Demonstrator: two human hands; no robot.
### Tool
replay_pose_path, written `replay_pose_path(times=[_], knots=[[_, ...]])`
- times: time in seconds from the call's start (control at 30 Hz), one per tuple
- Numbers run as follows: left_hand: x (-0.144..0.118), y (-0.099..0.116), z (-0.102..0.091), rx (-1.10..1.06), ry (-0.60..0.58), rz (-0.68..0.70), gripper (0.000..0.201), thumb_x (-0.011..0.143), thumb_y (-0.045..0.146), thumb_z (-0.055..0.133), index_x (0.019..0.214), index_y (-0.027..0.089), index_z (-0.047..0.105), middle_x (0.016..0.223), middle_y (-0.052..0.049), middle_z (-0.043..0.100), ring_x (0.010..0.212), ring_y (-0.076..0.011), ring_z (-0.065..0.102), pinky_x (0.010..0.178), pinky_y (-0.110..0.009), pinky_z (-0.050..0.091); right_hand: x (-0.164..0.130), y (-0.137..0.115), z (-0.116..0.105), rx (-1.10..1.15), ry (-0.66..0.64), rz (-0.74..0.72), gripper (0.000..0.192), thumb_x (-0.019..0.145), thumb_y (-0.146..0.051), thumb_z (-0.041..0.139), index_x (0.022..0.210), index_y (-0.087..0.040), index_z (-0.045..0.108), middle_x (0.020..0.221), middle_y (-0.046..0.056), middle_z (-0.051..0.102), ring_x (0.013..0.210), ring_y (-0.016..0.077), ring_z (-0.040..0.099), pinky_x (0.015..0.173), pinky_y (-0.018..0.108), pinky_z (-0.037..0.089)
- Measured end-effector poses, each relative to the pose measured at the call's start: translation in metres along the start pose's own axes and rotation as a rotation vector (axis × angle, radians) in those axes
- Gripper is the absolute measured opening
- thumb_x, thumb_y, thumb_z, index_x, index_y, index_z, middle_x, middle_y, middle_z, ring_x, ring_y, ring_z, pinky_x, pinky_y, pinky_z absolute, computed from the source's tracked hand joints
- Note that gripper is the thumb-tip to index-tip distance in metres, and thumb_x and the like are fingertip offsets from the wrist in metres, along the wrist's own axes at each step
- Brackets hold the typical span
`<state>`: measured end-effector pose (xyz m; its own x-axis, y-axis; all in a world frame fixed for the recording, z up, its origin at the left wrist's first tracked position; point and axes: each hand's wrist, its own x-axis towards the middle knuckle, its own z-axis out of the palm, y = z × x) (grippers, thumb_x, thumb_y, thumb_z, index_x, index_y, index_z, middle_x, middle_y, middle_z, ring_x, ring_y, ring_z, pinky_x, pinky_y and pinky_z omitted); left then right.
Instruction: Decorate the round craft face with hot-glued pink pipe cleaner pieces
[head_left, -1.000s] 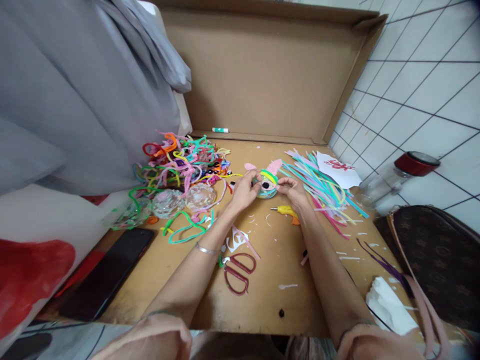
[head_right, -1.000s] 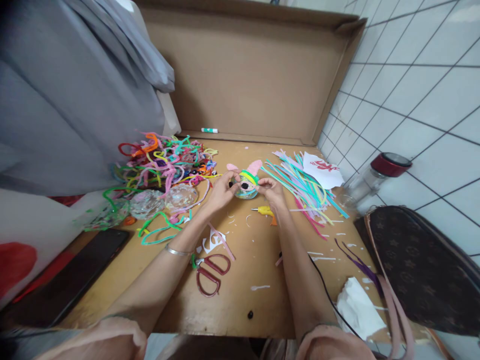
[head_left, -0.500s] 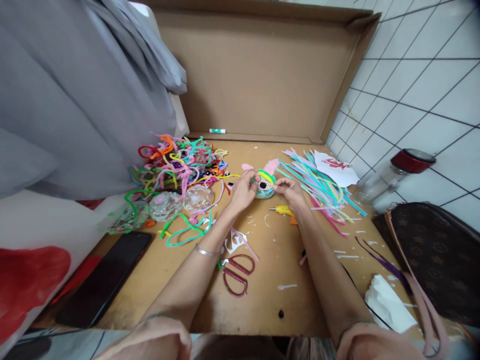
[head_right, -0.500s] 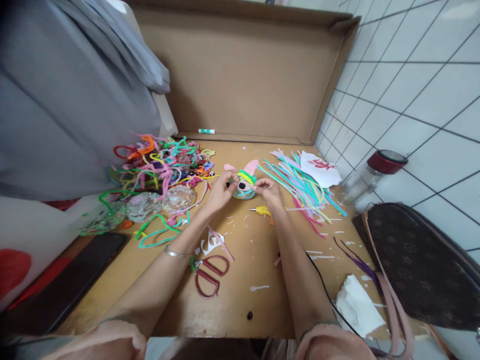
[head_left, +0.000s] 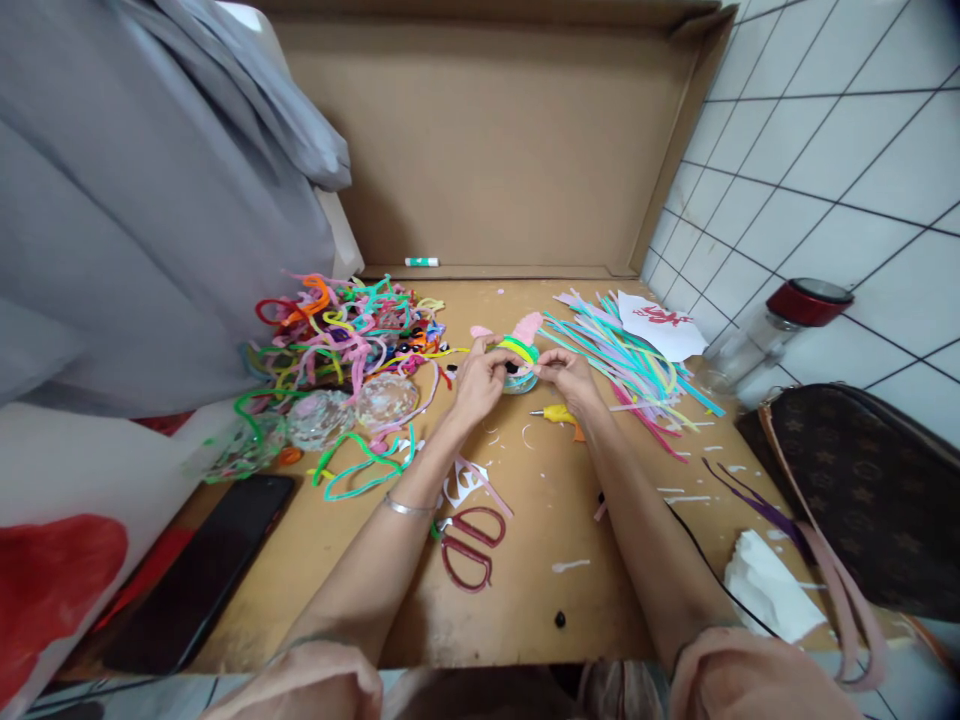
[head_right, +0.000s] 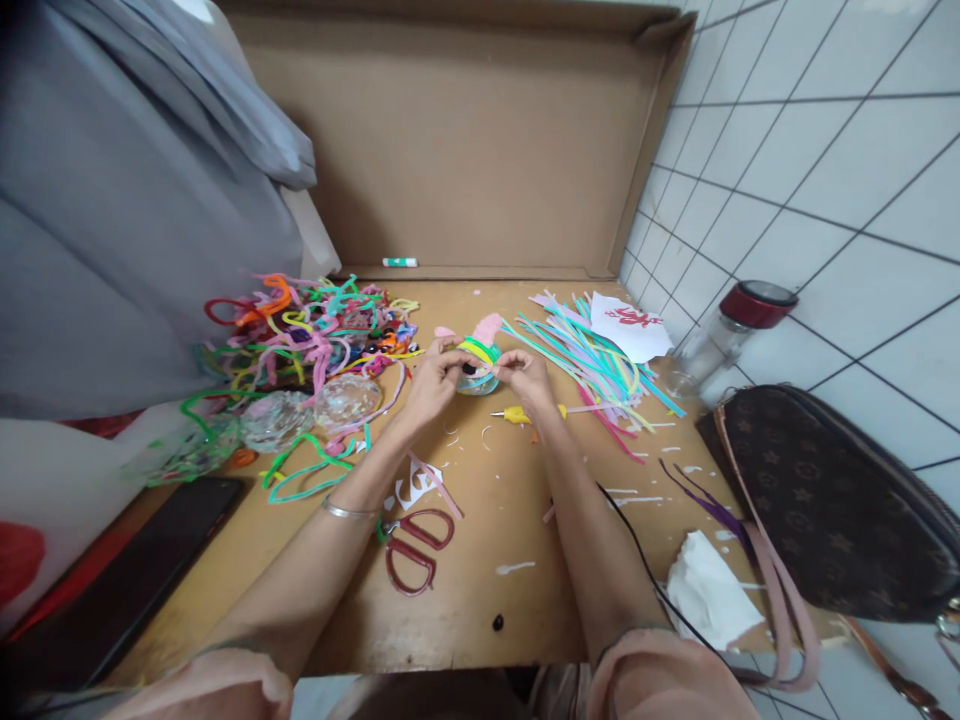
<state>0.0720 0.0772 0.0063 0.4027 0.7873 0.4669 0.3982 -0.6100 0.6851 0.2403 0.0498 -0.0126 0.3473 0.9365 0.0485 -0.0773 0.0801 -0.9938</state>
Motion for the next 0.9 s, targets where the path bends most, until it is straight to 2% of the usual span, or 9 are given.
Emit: replay_pose_path(times=[0.27,0.43,0.6,0.8,0.9], knots=[[-0.002,0.001,0.004,-0.022,0.040,-0.019,0.031,0.079,0.011,0.044,0.085,0.021,0.073,0.121,-0.008,0.058,0.124,-0.0214,0.052,0.107,-0.037,0.041,-0.002,-0.002,0.002,0.005,-0.005,0.000,0.026,0.044,-0.033,0.077,0.058,-0.021,0.059,0.055,-0.005,0.054,0.056,0.0105,0.047,0.058,0.027,0.040],[-0.004,0.001,0.010,-0.025,0.100,-0.026,0.013,0.081,0.027,0.061,0.086,0.021,0.071,0.121,-0.009,0.057,0.121,-0.0229,0.054,0.103,-0.036,0.044,-0.003,-0.003,0.004,0.017,0.009,0.019,0.030,0.041,-0.034,0.081,0.056,-0.021,0.058,0.055,-0.004,0.055,0.057,0.0110,0.048,0.058,0.027,0.040],[-0.004,-0.004,0.015,-0.012,0.149,-0.012,0.012,0.080,0.032,0.067,0.083,0.021,0.066,0.115,-0.009,0.058,0.122,-0.0230,0.052,0.102,-0.036,0.044,-0.002,-0.002,0.004,0.027,0.020,0.026,0.038,0.037,-0.035,0.086,0.058,-0.021,0.058,0.056,-0.005,0.056,0.058,0.0115,0.050,0.060,0.028,0.043],[-0.002,-0.006,0.014,-0.027,0.158,-0.034,0.019,0.076,0.031,0.069,0.085,0.021,0.055,0.109,-0.006,0.060,0.111,-0.0213,0.055,0.100,-0.035,0.044,-0.002,-0.001,0.005,0.030,0.001,0.007,0.033,0.041,-0.032,0.084,0.059,-0.021,0.058,0.057,-0.005,0.056,0.057,0.0109,0.049,0.060,0.028,0.043],[-0.001,-0.006,0.013,-0.046,0.159,-0.036,0.018,0.075,0.029,0.069,0.082,0.021,0.054,0.110,-0.006,0.059,0.113,-0.0213,0.054,0.101,-0.035,0.043,-0.004,-0.003,0.002,0.017,-0.011,-0.008,0.033,0.042,-0.034,0.083,0.060,-0.020,0.058,0.057,-0.005,0.056,0.058,0.0112,0.050,0.061,0.029,0.042]])
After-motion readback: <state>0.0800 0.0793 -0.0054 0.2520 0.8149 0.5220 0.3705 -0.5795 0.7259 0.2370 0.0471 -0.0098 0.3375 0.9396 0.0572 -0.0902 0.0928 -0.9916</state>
